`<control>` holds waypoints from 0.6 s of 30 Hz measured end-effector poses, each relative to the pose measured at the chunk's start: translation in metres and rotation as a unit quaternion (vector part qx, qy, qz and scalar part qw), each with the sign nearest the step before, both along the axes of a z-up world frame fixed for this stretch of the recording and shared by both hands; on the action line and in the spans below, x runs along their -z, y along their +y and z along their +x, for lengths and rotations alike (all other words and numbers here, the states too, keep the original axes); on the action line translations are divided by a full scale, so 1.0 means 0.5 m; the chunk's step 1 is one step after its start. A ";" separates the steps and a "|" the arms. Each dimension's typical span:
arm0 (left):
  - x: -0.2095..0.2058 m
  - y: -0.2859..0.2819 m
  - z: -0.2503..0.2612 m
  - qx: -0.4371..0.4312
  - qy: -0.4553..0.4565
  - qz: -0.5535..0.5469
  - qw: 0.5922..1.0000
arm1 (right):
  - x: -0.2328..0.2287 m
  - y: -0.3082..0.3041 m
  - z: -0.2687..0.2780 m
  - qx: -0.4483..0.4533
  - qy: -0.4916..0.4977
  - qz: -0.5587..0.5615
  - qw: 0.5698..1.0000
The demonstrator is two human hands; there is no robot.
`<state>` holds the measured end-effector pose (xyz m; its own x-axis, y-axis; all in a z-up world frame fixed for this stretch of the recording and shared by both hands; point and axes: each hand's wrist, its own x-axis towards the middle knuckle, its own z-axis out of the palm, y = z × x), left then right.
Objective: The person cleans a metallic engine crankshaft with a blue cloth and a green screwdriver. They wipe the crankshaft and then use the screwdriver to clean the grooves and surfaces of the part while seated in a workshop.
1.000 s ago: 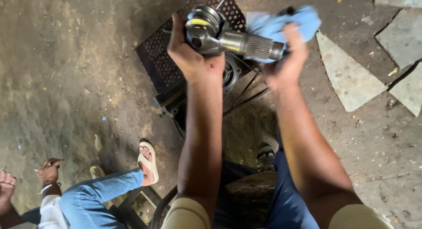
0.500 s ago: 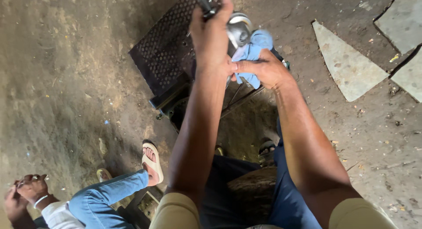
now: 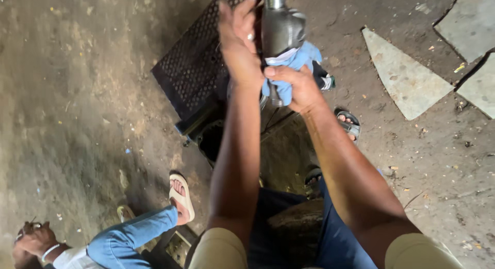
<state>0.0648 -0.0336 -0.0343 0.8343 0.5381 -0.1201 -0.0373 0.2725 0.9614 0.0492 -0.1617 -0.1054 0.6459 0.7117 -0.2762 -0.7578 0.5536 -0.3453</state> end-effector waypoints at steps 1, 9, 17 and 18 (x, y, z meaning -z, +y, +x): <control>0.016 -0.005 0.001 -0.014 -0.016 0.057 0.998 | -0.003 0.006 -0.004 0.005 0.004 -0.012 1.000; 0.029 -0.042 -0.031 -0.067 0.021 0.305 0.950 | -0.022 0.009 -0.021 0.035 -0.004 -0.030 0.999; -0.008 0.017 -0.067 0.164 -0.377 -0.304 0.860 | -0.023 0.018 -0.017 0.058 0.030 -0.029 0.997; -0.007 0.031 -0.053 0.167 -0.384 -0.286 0.862 | -0.029 0.014 -0.011 0.056 0.027 -0.048 0.997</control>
